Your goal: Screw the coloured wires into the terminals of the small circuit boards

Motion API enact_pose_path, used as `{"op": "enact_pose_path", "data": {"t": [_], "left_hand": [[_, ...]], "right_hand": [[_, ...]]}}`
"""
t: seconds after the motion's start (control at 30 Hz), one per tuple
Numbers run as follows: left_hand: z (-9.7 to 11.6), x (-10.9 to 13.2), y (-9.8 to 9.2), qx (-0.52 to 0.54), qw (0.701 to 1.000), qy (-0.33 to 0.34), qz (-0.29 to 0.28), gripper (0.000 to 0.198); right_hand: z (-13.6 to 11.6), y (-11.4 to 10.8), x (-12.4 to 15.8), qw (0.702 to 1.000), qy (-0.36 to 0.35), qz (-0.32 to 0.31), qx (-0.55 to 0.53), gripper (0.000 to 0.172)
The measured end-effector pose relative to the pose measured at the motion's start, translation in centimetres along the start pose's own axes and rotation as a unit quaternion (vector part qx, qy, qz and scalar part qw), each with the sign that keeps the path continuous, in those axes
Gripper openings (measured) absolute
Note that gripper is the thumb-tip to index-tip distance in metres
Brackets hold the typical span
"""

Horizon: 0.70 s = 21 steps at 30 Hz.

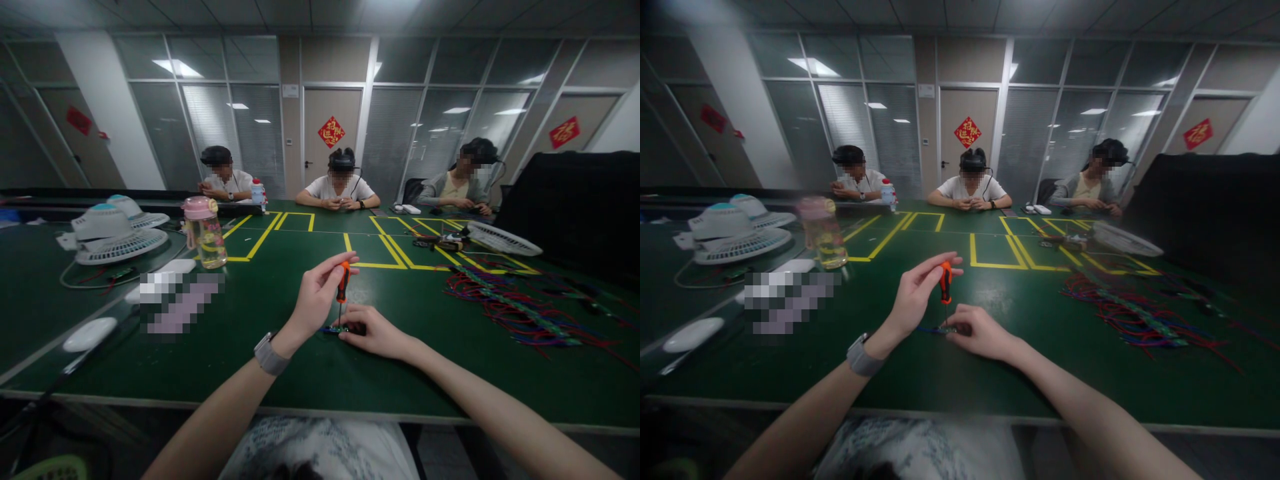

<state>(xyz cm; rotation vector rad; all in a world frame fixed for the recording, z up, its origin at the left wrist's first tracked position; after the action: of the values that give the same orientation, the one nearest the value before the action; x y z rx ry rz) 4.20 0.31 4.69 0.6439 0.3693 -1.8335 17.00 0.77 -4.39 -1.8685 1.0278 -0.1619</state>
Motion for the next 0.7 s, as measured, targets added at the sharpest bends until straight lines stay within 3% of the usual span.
{"op": "enact_pose_path", "data": {"t": [0.2, 0.27, 0.37, 0.53, 0.7], "left_hand": [[0.1, 0.2, -0.8, -0.130, 0.986, 0.065, 0.080, 0.013], [0.2, 0.3, -1.1, -0.166, 0.977, 0.077, 0.107, 0.015], [0.1, 0.2, -1.0, -0.154, 0.982, 0.069, 0.088, 0.027], [-0.3, 0.0, -0.3, -0.028, 0.999, 0.007, 0.039, 0.034], [0.3, 0.4, -0.6, -0.145, 0.983, 0.091, 0.074, 0.019]], "right_hand": [[0.0, 0.0, 0.1, 1.000, -0.002, 0.010, 0.005, 0.021], [0.0, 0.0, 0.1, 1.000, -0.003, 0.010, 0.007, 0.021], [-0.1, -0.1, 0.1, 1.000, 0.000, 0.010, 0.002, 0.021], [-0.1, -0.1, 0.0, 1.000, 0.003, 0.005, -0.002, 0.021], [0.1, 0.0, 0.0, 1.000, 0.005, 0.008, 0.001, 0.020]]}}
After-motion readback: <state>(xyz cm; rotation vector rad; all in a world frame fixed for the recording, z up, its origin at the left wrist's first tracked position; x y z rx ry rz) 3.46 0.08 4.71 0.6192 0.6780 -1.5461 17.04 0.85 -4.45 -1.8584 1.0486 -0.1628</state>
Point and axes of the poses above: each hand's wrist, its own x-axis away from the middle knuckle, its own y-axis out of the palm, z = x × y, the point moved 5 cm from there along -x, towards the middle knuckle, and after that the axes turned 3 degrees about x, right-handed, at the moved point
